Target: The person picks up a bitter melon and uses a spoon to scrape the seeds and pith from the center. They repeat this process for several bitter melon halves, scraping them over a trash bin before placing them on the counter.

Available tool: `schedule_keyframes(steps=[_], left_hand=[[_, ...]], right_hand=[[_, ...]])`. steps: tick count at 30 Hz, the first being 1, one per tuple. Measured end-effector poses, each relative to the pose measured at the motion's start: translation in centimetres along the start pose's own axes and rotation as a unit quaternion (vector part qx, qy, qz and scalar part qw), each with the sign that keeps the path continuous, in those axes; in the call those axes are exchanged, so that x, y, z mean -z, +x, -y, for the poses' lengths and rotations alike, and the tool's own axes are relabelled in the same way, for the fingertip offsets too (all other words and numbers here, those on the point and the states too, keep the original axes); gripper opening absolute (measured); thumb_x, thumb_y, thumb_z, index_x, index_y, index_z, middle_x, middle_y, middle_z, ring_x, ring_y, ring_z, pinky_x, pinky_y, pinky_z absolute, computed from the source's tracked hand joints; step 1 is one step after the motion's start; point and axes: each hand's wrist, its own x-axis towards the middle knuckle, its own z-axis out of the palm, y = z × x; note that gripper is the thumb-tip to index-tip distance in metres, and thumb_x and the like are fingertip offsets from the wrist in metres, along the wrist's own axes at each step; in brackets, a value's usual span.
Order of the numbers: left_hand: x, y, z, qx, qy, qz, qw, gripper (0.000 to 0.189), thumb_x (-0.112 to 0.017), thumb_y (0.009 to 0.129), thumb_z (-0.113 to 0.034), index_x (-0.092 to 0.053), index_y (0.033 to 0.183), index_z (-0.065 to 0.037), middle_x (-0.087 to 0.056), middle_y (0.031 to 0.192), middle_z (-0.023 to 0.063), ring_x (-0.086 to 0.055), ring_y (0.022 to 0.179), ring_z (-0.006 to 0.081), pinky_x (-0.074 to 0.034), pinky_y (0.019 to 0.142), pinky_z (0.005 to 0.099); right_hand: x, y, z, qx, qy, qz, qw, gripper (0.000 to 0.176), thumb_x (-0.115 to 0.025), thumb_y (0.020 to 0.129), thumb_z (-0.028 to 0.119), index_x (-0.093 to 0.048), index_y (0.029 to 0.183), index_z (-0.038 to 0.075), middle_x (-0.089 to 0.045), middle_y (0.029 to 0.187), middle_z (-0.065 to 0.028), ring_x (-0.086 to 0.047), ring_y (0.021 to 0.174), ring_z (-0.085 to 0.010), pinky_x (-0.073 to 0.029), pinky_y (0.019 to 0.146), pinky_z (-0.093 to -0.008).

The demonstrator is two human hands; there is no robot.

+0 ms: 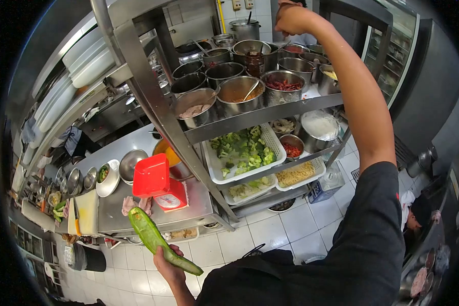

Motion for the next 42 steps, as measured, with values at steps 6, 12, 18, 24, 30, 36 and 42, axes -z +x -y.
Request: schedule_keyframes(steps=[6, 12, 18, 24, 30, 36, 42], left_hand=[[-0.4, -0.7, 0.0, 0.003, 0.006, 0.000, 1.000, 0.031, -0.048, 0.093, -0.028, -0.051, 0.097, 0.002, -0.060, 0.072, 0.0149, -0.056, 0.057, 0.0213, -0.047, 0.054, 0.0321], [-0.9, -1.0, 0.2, 0.004, 0.009, -0.003, 1.000, 0.032, -0.050, 0.092, -0.030, -0.052, 0.095, 0.002, -0.060, 0.072, 0.0147, -0.056, 0.057, 0.0211, -0.047, 0.054, 0.0318], [-0.7, -1.2, 0.7, 0.015, 0.014, 0.008, 1.000, 0.033, -0.051, 0.093, -0.031, -0.053, 0.095, 0.002, -0.060, 0.072, 0.0144, -0.057, 0.057, 0.0207, -0.048, 0.054, 0.0319], [-0.8, -1.1, 0.6, 0.011, 0.011, 0.014, 1.000, 0.031, -0.050, 0.093, -0.030, -0.052, 0.096, 0.001, -0.060, 0.072, 0.0143, -0.057, 0.057, 0.0208, -0.048, 0.054, 0.0318], [-1.1, -0.6, 0.6, 0.014, 0.007, 0.027, 1.000, 0.031, -0.049, 0.094, -0.029, -0.051, 0.101, 0.001, -0.060, 0.073, 0.0144, -0.057, 0.058, 0.0210, -0.048, 0.054, 0.0321], [-2.1, -0.3, 0.1, 0.018, 0.015, 0.044, 0.999, 0.032, -0.049, 0.094, -0.029, -0.052, 0.101, 0.001, -0.061, 0.073, 0.0148, -0.057, 0.058, 0.0213, -0.048, 0.055, 0.0324], [-2.3, -0.2, 0.3, 0.021, 0.021, 0.062, 0.998, 0.033, -0.048, 0.094, -0.032, -0.053, 0.099, 0.001, -0.060, 0.073, 0.0136, -0.057, 0.060, 0.0206, -0.048, 0.056, 0.0317]], right_hand=[[-1.2, -1.2, -2.9, -0.089, -0.019, 0.103, 0.990, 0.023, -0.063, 0.080, 0.022, -0.072, 0.076, 0.001, -0.068, 0.069, -0.0120, -0.066, 0.062, -0.0242, -0.052, 0.058, -0.0379], [-5.5, -3.3, -3.7, -0.283, -0.008, 0.220, 0.934, 0.022, -0.068, 0.077, 0.017, -0.068, 0.083, -0.004, -0.069, 0.075, -0.0153, -0.065, 0.060, -0.0225, -0.053, 0.054, -0.0371], [-7.6, -2.5, -7.5, -0.242, 0.007, 0.146, 0.959, 0.025, -0.066, 0.077, 0.016, -0.066, 0.084, -0.008, -0.067, 0.076, -0.0216, -0.068, 0.069, -0.0292, -0.055, 0.062, -0.0372], [-7.4, -6.9, -8.5, -0.136, -0.042, -0.207, 0.968, 0.020, -0.061, 0.075, 0.013, -0.071, 0.081, -0.003, -0.067, 0.084, -0.0257, -0.067, 0.083, -0.0391, -0.053, 0.074, -0.0432], [-9.4, -13.9, -6.5, -0.192, 0.086, -0.278, 0.937, 0.018, -0.061, 0.074, 0.010, -0.072, 0.085, 0.001, -0.067, 0.086, -0.0241, -0.066, 0.086, -0.0396, -0.051, 0.079, -0.0441], [-11.8, -14.9, -7.0, -0.204, 0.121, -0.213, 0.948, 0.022, -0.059, 0.077, 0.011, -0.067, 0.095, 0.001, -0.068, 0.089, -0.0234, -0.065, 0.092, -0.0395, -0.049, 0.085, -0.0438], [-13.7, -12.7, -8.6, -0.164, 0.105, -0.094, 0.976, 0.026, -0.058, 0.084, 0.019, -0.067, 0.097, -0.002, -0.066, 0.099, -0.0259, -0.063, 0.097, -0.0404, -0.048, 0.086, -0.0470]])
